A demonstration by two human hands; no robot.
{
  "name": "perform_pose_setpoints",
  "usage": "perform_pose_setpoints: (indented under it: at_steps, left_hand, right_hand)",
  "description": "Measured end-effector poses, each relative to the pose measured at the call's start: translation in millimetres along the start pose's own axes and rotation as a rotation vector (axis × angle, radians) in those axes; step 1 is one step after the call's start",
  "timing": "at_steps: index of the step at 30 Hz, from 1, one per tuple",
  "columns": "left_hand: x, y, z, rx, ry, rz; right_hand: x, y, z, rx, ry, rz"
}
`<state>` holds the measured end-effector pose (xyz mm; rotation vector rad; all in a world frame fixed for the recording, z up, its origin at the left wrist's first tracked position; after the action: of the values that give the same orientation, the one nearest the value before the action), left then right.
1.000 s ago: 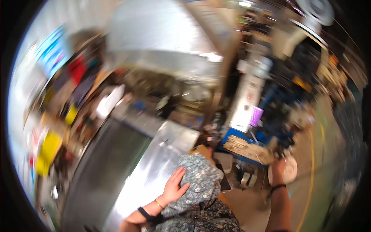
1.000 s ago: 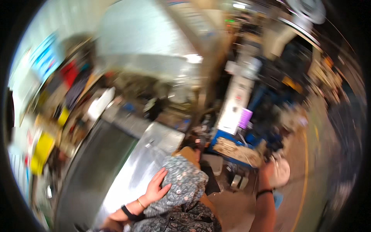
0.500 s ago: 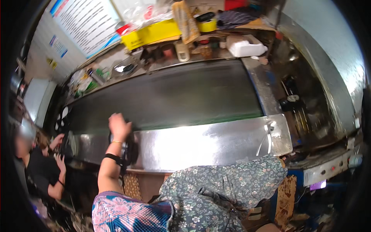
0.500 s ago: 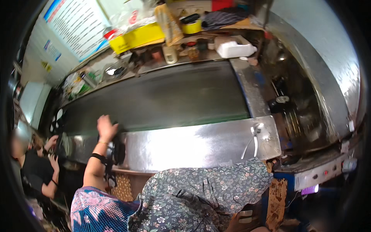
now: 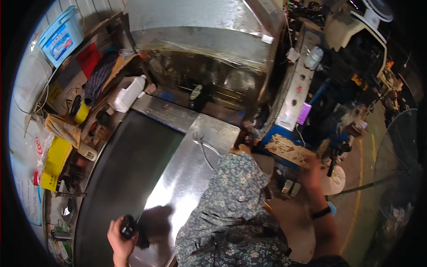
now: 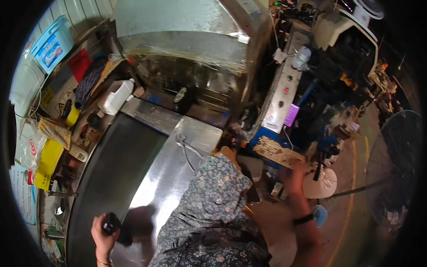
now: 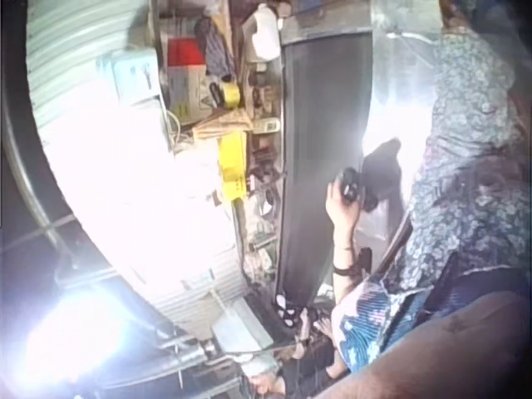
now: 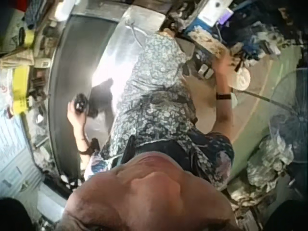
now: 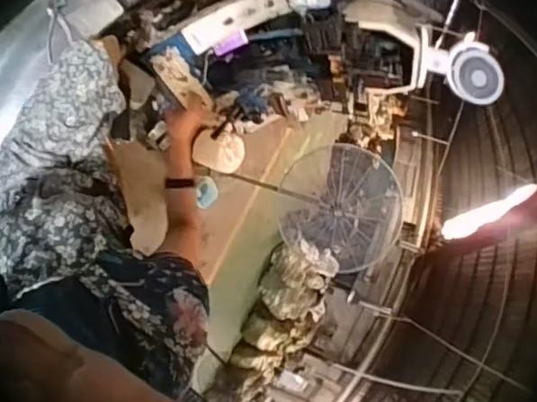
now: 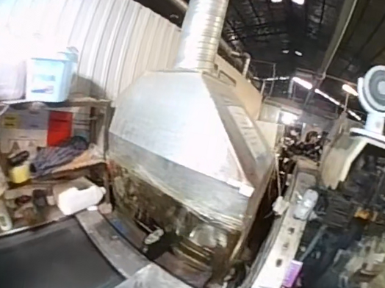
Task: Assembling shoe components using industrial machinery in a factory.
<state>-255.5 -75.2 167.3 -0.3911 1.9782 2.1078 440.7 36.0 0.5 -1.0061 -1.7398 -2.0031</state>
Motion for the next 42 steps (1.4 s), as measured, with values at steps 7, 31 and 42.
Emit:
perform_pose_setpoints:
  at_steps: [7, 31, 42]
  left_hand:
    - [-229, 3, 38, 0.081, -1.253, -0.009]
    - [-273, -208, 141, 0.589, -0.495, -1.147]
    - [-292, -203, 166, 0.693, -0.402, -1.174]
  right_hand:
    - [266, -106, -8, 0.795, -0.050, 1.039]
    - [256, -81, -47, 0.477, 0.395, 0.555]
    - [166, -91, -117, 0.421, -0.060, 0.851]
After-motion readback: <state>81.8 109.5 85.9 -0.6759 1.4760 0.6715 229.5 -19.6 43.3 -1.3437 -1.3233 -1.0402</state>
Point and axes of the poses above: each hand's wrist, its own z-axis towards the middle knuckle, its own y-axis out of the back of the hand, x = y × z, the point moved 7 cm from there along z, towards the middle knuckle, and after that the axes turned 11 degrees about x, right-handed, at the moved point
